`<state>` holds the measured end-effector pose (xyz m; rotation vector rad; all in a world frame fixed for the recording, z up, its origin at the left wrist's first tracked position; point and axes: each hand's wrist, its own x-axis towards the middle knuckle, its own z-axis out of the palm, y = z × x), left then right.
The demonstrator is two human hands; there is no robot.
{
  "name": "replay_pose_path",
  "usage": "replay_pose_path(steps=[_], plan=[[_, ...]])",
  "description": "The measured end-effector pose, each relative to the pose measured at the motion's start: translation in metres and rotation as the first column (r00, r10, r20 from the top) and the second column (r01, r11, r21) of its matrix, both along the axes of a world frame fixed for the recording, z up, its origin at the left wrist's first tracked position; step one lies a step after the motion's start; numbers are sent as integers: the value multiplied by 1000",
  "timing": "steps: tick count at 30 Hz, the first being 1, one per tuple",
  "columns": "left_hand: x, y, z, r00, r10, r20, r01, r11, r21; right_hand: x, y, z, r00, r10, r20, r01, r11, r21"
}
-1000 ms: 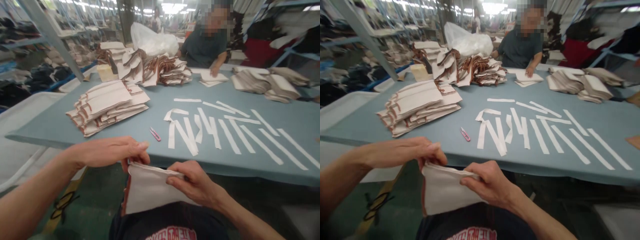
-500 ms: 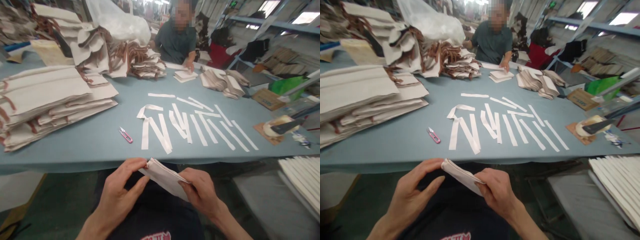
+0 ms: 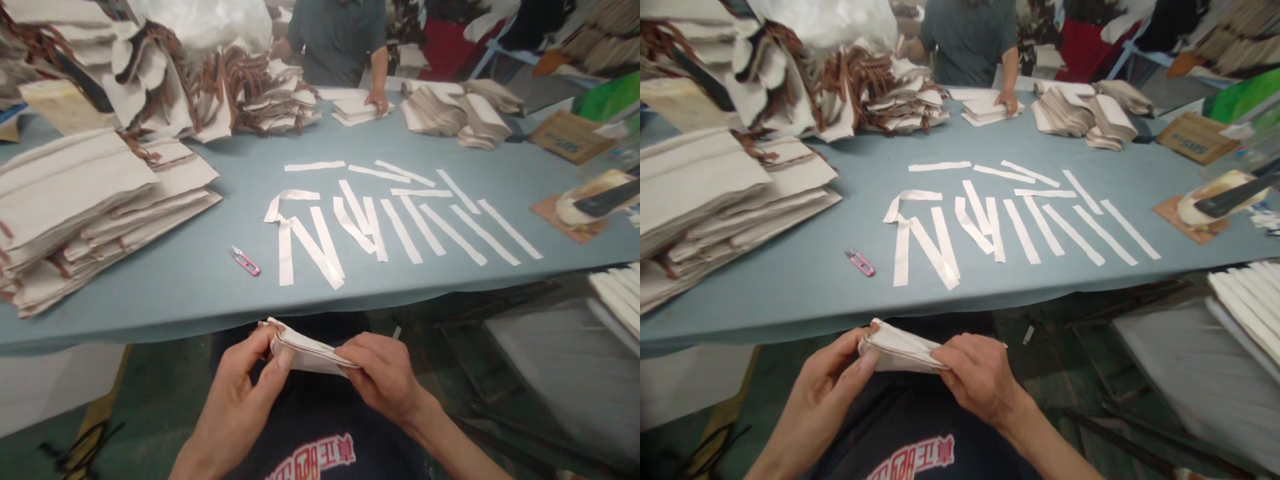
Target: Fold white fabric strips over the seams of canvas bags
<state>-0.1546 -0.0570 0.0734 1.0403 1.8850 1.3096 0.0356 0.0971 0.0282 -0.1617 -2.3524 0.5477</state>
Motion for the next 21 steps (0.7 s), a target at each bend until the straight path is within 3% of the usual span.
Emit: replay_pose_path(steps=[2, 4, 7, 10, 13, 16, 18, 21], plan=[[-1, -4, 10, 998, -35, 49, 38, 997, -67, 1, -4, 4, 997, 11, 70, -6, 998, -64], [-1, -8, 16, 997, -38, 60, 45, 993, -109, 2, -10, 12, 988, 50, 147, -18, 977, -211], [1, -14, 20, 999, -35, 36, 41, 985, -168, -5, -16, 31, 961, 171, 216, -48, 877, -478], [1, -18, 21, 998, -53, 41, 60, 981, -187, -24, -15, 47, 928, 309, 210, -69, 695, -716], [1, -20, 25, 996, -71, 50, 78, 985, -152, -47, -10, 53, 870, 476, 133, -81, 404, -911], [1, -21, 28, 996, -74, 48, 79, 990, -116, -62, -6, 50, 809, 588, 30, -61, 135, -989], [0, -21, 29, 997, -66, 40, 69, 993, -98, -66, -5, 46, 783, 622, -25, -65, 41, -997], [1, -21, 27, 998, -62, 8, 63, 995, -74, -66, -3, 38, 742, 665, -83, -62, -55, -997]])
